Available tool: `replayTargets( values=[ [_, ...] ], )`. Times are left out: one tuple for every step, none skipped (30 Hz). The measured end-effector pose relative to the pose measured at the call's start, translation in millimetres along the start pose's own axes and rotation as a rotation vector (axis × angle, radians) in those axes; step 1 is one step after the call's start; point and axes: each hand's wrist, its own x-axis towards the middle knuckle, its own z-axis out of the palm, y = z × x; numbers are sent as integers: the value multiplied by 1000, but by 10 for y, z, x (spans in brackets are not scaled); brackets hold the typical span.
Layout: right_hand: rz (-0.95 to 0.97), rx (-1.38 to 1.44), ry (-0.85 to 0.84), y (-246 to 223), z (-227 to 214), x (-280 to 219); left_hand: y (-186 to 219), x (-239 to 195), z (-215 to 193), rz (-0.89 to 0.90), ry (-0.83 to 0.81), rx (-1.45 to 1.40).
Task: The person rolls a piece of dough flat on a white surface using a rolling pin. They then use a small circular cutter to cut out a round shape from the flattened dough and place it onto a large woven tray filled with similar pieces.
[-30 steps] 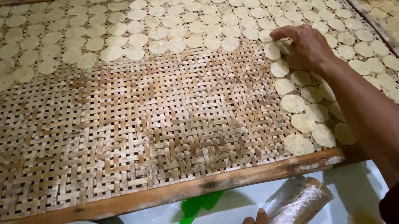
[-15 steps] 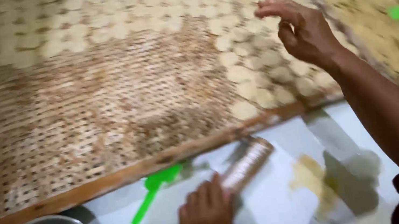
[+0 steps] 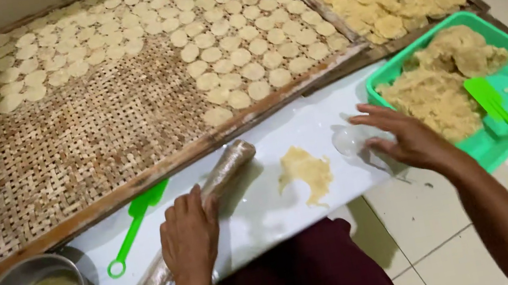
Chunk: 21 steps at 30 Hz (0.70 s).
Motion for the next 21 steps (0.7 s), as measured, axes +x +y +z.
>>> replayTargets(
  values=[
    [1, 8, 0, -146, -13, -10, 31, -8, -62, 0, -2, 8],
    [19, 1, -82, -301, -22, -10, 51, -9, -126, -3, -74, 4],
    [33, -9, -163, -460, -39, 12, 69, -3, -193, -11, -142, -1],
    [29, -2, -165, -388, 23, 20, 56, -22, -178, -15, -142, 6],
    [39, -63, -165, -317, 77, 44, 44, -31, -154, -6, -164, 7],
    [49, -124, -166, -248, 135, 74, 26, -35, -129, 4, -186, 8],
    [46, -123, -165, -202, 171, 101, 21, -50, -130, 2, -183, 10],
    [85, -142, -206, -153, 209, 133, 15, -60, -129, 20, -173, 20],
    [127, -164, -250, -101, 241, 157, 15, -72, -119, 40, -166, 28],
    [127, -164, -250, -129, 200, 154, 11, -62, -117, 39, -165, 28],
    [135, -171, -234, -157, 167, 141, 2, -70, -109, 54, -149, 24],
    [144, -178, -217, -188, 136, 132, -9, -78, -102, 68, -133, 20],
    [141, -179, -219, -83, 158, 109, -20, -78, -94, 65, -133, 18],
    [107, -203, -173, 20, 177, 87, -30, -77, -88, 75, -139, 10],
    [72, -226, -123, 124, 193, 74, -40, -68, -85, 87, -142, 1],
    [67, -228, -123, 167, 202, 96, -40, -63, -78, 84, -138, 1],
    [115, -247, -147, 211, 218, 107, -42, -61, -73, 85, -146, 9],
    [163, -267, -171, 257, 233, 119, -42, -59, -66, 86, -153, 17],
    [163, -265, -172, 298, 258, 130, -56, -53, -53, 85, -154, 19],
    [170, -263, -174, 337, 284, 141, -70, -48, -41, 86, -157, 15],
    [175, -263, -174, 377, 300, 167, -81, -33, -29, 87, -157, 9]
  ],
)
